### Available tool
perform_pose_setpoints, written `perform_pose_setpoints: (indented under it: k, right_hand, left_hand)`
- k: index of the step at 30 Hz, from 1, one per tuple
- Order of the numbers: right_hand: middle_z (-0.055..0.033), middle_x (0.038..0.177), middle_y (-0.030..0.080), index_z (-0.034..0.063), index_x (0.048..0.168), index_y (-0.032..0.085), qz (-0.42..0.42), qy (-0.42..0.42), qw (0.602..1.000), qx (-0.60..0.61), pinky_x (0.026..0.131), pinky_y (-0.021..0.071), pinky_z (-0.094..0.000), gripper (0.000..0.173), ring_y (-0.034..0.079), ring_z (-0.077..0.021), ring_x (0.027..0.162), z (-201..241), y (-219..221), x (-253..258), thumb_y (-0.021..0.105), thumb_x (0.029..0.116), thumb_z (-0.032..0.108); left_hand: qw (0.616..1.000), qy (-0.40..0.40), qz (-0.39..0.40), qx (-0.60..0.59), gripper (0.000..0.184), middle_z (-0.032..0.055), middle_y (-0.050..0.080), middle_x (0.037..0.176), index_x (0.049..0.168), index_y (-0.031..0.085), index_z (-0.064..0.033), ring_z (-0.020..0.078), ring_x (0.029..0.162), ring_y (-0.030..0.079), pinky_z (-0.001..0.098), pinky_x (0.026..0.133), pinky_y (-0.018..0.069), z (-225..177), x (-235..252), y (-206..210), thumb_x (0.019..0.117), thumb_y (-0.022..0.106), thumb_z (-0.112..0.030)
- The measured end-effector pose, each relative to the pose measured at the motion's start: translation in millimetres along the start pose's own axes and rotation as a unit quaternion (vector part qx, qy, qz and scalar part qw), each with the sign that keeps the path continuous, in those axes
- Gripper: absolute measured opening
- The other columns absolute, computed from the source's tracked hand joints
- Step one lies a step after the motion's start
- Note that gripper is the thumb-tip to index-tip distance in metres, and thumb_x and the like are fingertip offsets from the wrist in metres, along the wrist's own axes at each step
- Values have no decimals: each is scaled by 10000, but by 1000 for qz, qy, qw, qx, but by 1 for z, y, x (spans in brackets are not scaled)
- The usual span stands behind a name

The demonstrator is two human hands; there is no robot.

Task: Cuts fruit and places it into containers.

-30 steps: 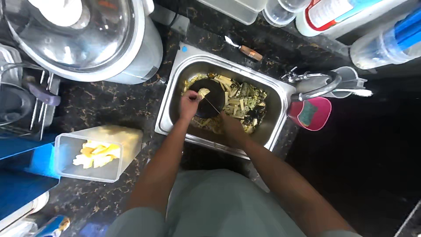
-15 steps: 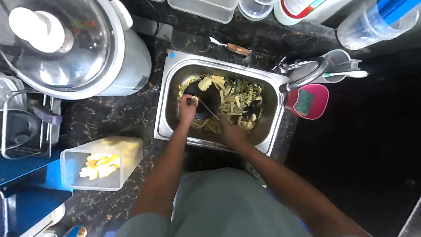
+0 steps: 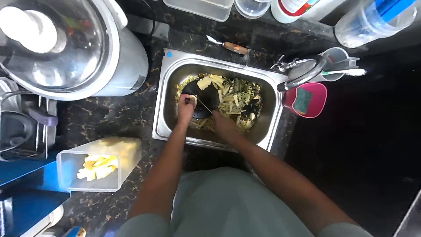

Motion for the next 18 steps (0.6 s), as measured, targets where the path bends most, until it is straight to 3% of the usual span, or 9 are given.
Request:
perform_pose_setpoints:
  k: [6, 9, 10, 12, 14, 16, 18]
  right_hand:
    - [-222, 1153, 700, 178, 1488, 428, 20, 13, 1000, -19, 845, 558, -636, 426, 695, -454, 1044, -16, 16, 16, 491, 1072, 244]
    - [-222, 1196, 691, 176, 1540, 387, 35, 7, 999, -29, 874, 545, -645, 488, 684, -456, 1074, -26, 12, 7, 489, 1067, 238]
    - [-221, 1200, 687, 172, 1538, 390, 38, 1, 999, -16, 884, 544, -644, 484, 681, -448, 1082, -33, 10, 1, 476, 1069, 248]
    - [-213, 1228, 684, 192, 1561, 395, 33, 15, 998, 54, 945, 529, -629, 493, 671, -416, 1126, -52, 2, -13, 434, 1080, 291]
    - [-209, 1217, 687, 185, 1548, 407, 0, 52, 992, 113, 963, 530, -603, 466, 679, -394, 1118, -73, -7, -33, 382, 1107, 331]
    - [-211, 1146, 702, 163, 1504, 449, -18, 80, 991, 110, 914, 544, -597, 445, 699, -394, 1055, -85, -15, -53, 348, 1118, 359]
    - [-194, 1109, 714, 190, 1514, 447, -13, 85, 993, 85, 893, 553, -587, 451, 708, -384, 1027, -89, -20, -70, 327, 1117, 366]
  left_hand:
    - [1000, -8, 2, -21, 305, 178, 660, 1084, 1328, 507, -13, 245, 896, 715, 422, 823, 617, 2, -1, -4, 1060, 550, -151]
    - [1000, -18, 9, -3, 373, 171, 659, 1143, 1441, 454, -104, 268, 894, 727, 442, 742, 631, 1, -5, -8, 1081, 513, -179]
    - [1000, -14, 10, 10, 385, 163, 659, 1170, 1469, 458, -138, 269, 886, 730, 449, 719, 636, 1, -7, -10, 1088, 486, -175]
    - [999, 4, 13, 52, 354, 144, 651, 1244, 1413, 561, -150, 255, 915, 718, 463, 734, 625, -2, -7, -16, 1082, 436, -159]
    - [991, 30, 22, 126, 303, 146, 639, 1305, 1325, 636, -132, 259, 1018, 708, 490, 827, 617, -4, -6, -20, 1041, 539, -174]
    - [971, 87, 51, 216, 368, 170, 656, 1298, 1265, 662, -91, 313, 1165, 660, 555, 990, 548, -9, 0, -19, 908, 746, -113]
    - [943, 136, 105, 283, 397, 154, 702, 1226, 1234, 688, -106, 335, 1140, 676, 586, 993, 537, -15, 9, -12, 854, 795, -63]
Point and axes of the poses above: each hand's wrist, its own x-axis towards the middle knuckle, its own y-axis out of the palm, z = x × y, the point moved 7 cm from there along x, towards the middle knuckle
